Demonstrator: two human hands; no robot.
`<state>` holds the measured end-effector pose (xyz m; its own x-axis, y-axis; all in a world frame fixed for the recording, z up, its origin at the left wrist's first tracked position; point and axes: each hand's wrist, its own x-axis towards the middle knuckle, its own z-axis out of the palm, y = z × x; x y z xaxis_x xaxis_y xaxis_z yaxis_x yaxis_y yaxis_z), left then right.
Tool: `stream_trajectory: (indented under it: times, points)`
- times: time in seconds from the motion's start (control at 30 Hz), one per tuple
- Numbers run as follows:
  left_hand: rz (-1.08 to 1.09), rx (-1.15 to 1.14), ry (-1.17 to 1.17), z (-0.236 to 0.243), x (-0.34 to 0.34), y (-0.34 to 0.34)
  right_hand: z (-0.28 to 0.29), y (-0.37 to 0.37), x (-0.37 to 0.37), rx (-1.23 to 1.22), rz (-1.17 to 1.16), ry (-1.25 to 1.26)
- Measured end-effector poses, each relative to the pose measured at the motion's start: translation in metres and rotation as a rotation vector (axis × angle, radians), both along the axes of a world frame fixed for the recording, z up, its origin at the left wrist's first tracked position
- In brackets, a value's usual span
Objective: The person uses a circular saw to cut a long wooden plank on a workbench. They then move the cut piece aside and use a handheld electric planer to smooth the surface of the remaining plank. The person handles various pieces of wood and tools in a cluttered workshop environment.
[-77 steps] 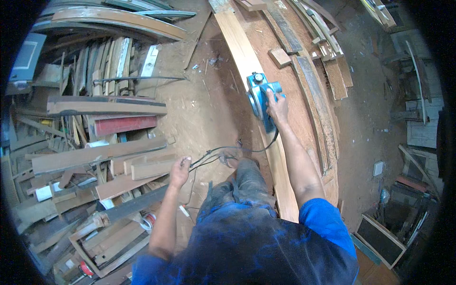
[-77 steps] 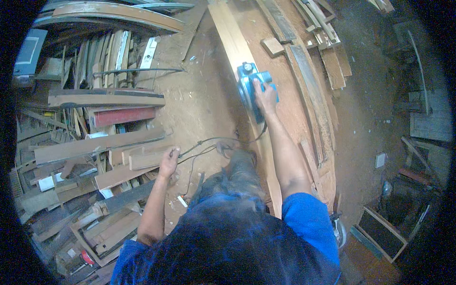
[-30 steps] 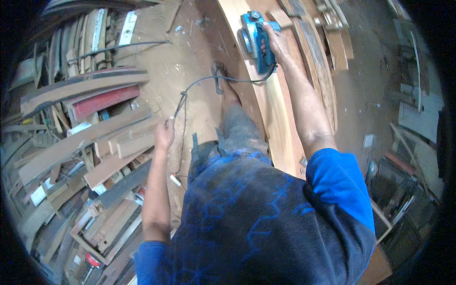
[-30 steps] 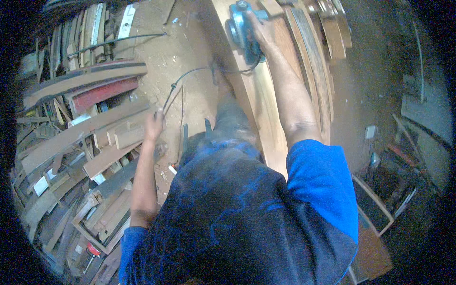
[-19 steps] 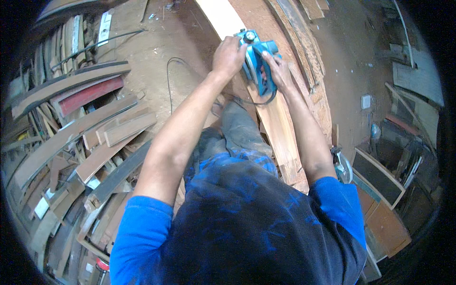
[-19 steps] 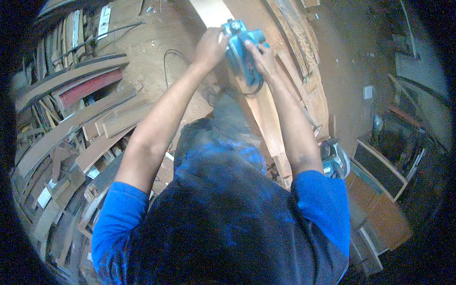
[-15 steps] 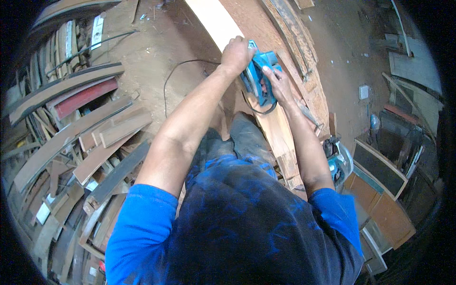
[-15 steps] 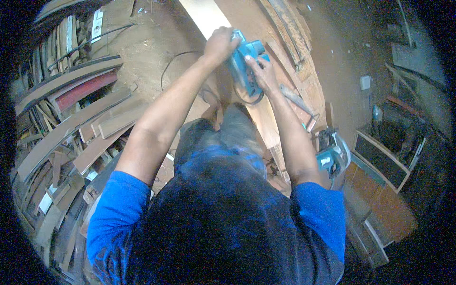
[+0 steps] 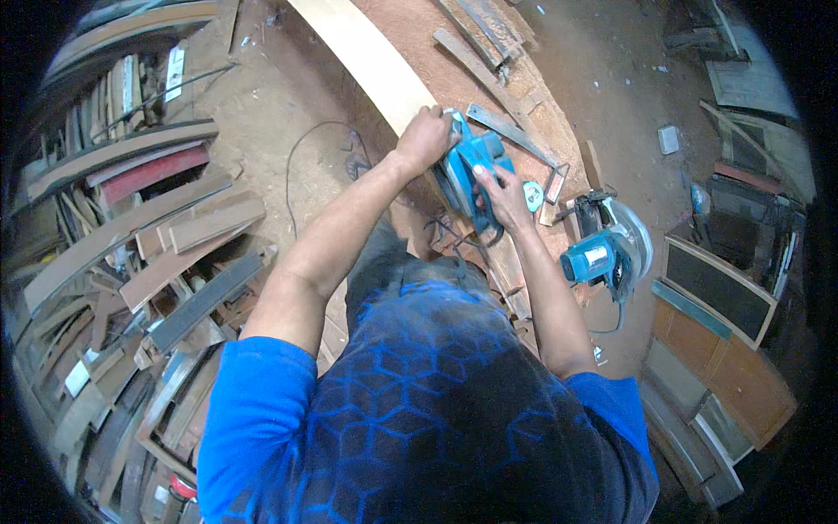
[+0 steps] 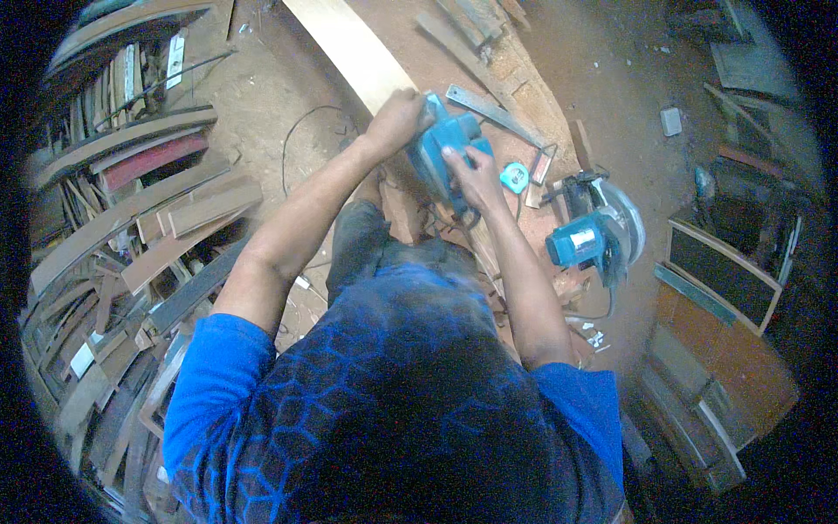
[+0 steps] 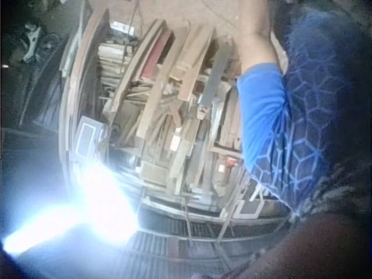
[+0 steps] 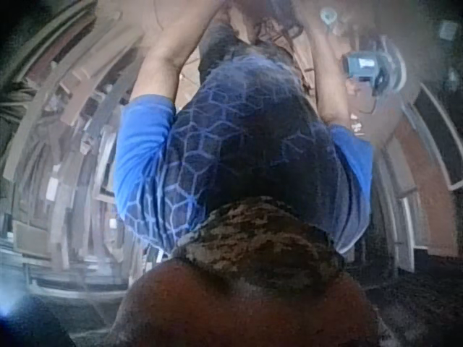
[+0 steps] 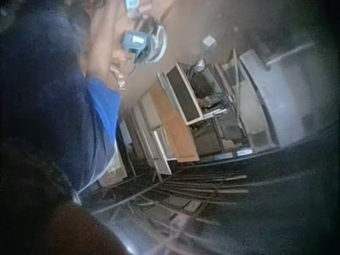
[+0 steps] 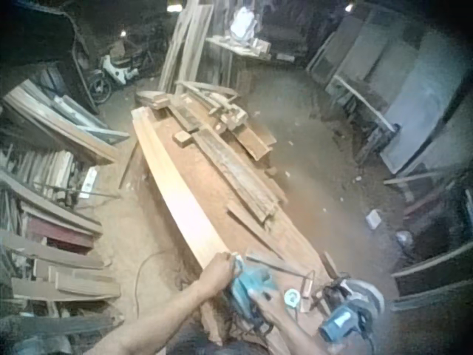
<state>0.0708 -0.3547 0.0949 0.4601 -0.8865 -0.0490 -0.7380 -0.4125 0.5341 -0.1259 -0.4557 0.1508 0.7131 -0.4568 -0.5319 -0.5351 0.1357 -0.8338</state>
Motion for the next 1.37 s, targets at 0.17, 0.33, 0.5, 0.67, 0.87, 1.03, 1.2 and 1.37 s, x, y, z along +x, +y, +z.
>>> stream_trajectory:
  times: [0.17,0.33,0.5,0.67,0.87,1.03,1.2,1.37]
  points:
    - [-0.236,-0.006,-0.004,0.005,-0.048,-0.002,-0.003,-0.002,-0.072,-0.014,-0.017,0.011]
    - [-0.365,0.064,-0.107,0.008,-0.070,-0.004,-0.004,0.002,-0.103,0.009,-0.015,-0.027]
    - [-0.471,0.008,-0.158,0.018,-0.103,0.003,-0.002,0.007,-0.146,0.073,-0.042,-0.021]
    - [0.102,-0.320,-0.011,-0.008,-0.150,0.039,0.040,0.027,-0.182,-0.037,-0.078,0.134]
    - [1.001,0.041,1.127,-0.115,-0.191,0.054,0.076,0.035,-0.202,-0.074,-0.200,0.053]
    - [0.889,0.020,0.985,-0.092,-0.199,0.071,0.083,0.029,-0.192,-0.177,-0.311,-0.077]
    - [0.994,-0.167,1.229,-0.047,-0.191,0.167,0.088,0.015,-0.162,-0.116,-0.274,-0.153]
    - [1.020,-0.636,1.529,0.086,-0.184,0.177,0.019,0.003,-0.111,-0.158,-0.108,-0.126]
